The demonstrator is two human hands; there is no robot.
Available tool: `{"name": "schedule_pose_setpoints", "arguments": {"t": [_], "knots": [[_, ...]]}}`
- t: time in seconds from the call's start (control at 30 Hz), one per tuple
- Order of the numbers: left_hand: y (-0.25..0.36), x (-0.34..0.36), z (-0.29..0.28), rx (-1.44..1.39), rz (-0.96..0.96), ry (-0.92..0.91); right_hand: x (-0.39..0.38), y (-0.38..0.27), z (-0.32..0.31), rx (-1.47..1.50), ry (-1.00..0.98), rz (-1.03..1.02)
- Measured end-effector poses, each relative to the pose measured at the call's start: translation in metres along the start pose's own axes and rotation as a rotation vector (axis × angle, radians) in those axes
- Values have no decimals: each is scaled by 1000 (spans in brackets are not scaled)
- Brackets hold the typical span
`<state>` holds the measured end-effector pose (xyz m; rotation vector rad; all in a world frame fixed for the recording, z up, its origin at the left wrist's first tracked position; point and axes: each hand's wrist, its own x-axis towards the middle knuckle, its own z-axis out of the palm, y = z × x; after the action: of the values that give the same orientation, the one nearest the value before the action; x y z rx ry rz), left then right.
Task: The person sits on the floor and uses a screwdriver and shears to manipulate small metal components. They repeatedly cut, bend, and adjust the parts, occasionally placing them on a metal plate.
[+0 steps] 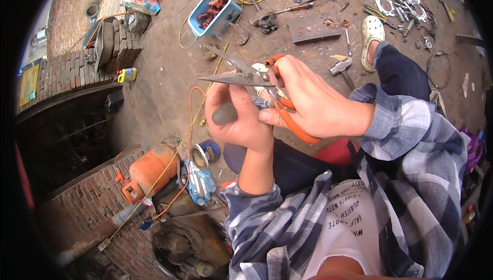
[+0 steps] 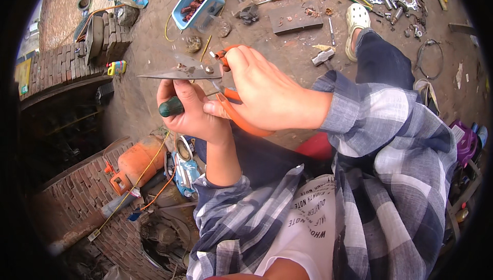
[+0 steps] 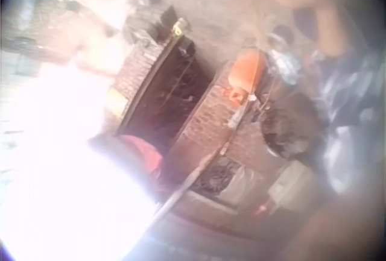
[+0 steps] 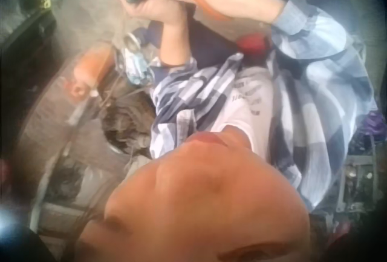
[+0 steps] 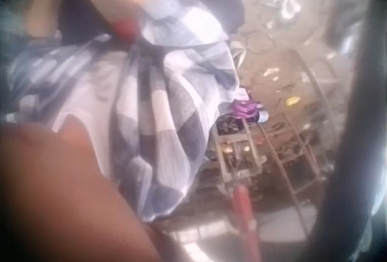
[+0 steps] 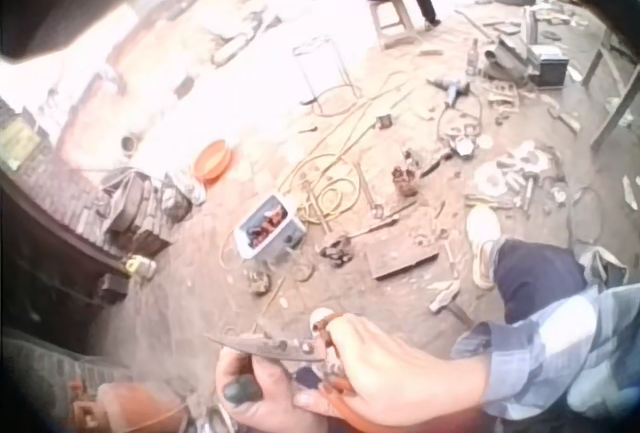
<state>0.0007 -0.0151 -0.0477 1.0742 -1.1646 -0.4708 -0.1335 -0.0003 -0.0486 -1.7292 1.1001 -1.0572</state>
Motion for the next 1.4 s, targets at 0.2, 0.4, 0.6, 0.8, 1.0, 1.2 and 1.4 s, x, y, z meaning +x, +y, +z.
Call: {"name": "schedule_pose_setpoints", "arguments": {"t": [0.2,0.4,0.6,0.8,1.0,1.2,1.4], "knots": [[4,1,-2,19,19,-8,3,2,3,-29,75,-44],[-1,3,0,10,64,-6,2,3,3,-48,56,-65],[2,2,-3,-57,-39,-55,2,2,2,9,30,-33],[5,2,-1,-145,-155,-74,4,4,1,-5,15,-16],[3,4,0,-185,-216,-92,7,8,3,-50,131,-99],[8,11,0,-288,-341,-148,9,12,-2,-138,138,-124],[-5,11,-9,-237,-249,-152,13,10,-8,-238,136,-143]]}}
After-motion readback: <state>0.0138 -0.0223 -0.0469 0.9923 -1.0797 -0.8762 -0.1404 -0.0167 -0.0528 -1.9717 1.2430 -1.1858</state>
